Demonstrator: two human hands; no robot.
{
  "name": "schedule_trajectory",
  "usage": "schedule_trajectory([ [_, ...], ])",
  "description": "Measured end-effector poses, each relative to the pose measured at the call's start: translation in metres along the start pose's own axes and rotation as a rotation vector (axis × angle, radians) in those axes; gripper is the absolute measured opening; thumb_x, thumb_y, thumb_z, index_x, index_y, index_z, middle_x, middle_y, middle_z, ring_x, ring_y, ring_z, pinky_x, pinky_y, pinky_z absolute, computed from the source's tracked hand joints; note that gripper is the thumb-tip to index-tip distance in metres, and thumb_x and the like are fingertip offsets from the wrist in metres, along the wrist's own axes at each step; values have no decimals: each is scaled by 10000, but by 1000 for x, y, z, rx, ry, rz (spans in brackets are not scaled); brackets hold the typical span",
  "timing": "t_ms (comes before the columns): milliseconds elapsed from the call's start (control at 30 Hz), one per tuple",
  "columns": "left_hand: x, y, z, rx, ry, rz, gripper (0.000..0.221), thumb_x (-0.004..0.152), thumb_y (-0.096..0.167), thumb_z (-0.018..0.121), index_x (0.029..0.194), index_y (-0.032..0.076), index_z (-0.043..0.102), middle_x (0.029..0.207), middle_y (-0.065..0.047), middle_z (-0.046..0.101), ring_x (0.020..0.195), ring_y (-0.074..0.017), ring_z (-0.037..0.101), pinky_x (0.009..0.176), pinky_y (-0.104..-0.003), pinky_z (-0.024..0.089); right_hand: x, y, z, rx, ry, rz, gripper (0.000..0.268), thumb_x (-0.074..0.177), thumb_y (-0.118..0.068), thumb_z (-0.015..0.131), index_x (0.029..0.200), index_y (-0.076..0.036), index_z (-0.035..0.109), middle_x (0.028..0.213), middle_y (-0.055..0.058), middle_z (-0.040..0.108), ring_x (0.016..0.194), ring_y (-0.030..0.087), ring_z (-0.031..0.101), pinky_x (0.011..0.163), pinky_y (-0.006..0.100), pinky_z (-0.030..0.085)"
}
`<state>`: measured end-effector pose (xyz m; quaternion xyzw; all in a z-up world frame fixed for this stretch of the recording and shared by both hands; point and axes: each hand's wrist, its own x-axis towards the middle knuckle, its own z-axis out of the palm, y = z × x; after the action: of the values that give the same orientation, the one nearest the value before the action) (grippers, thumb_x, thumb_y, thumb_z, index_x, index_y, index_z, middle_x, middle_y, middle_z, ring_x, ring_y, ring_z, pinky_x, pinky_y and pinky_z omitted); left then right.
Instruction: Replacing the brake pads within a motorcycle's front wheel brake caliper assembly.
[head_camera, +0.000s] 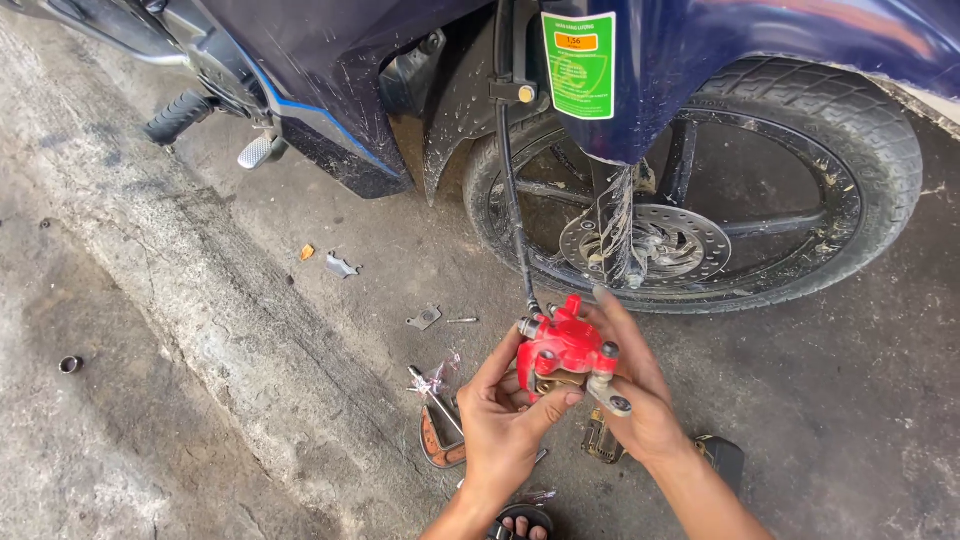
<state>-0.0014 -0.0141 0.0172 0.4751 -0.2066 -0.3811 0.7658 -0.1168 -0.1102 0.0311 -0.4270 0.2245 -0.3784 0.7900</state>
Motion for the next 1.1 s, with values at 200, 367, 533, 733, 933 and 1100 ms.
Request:
schedule_trajectory([
  [200,7,16,5,678,97,252,842,607,429,955,1329,101,672,1293,-128,745,642,19,522,488,-154,527,-2,22,-11,81,-58,-53,714,934,-218,723,1513,47,401,1424,235,597,1066,325,714,856,423,606],
  [367,13,12,6,784,87,310,842,641,458,938,1321,46,659,1312,-176,716,1151,-174,736,779,-234,650,-5,53,-21,253,-26,-22,516,1053,-188,539,1498,50,432,1406,274,602,1263,432,614,1079,595,496],
  [533,28,2,9,759,85,225,843,647,470,929,1335,73,647,1241,-90,740,595,-20,582,506,-174,569,0,63,-18,231,216,-19,705,946,-235,673,1566,-69,380,1391,225,618,1118,332,687,954,432,559],
  [733,49,-3,12,778,70,87,852,637,481,921,1357,117,646,1175,-31,758,530,-42,524,485,-198,530,-7,108,-40,510,588,209,261,927,-239,615,1065,-31,695,980,112,746,957,270,673,958,406,474],
  [933,59,-2,15,616,89,-78,896,619,358,961,1411,92,639,723,42,572,522,-34,376,418,-203,381,12,95,-12,592,719,241,475,935,-278,539,1332,-27,605,1228,164,676,1130,318,620,1050,463,447],
  [1100,58,-4,21,300,-218,-167,890,812,98,799,1574,42,342,1048,-138,796,759,-70,719,709,-231,613,9,89,-26,642,640,149,410,941,-325,579,1237,-55,663,1123,136,732,982,285,666,893,409,481],
])
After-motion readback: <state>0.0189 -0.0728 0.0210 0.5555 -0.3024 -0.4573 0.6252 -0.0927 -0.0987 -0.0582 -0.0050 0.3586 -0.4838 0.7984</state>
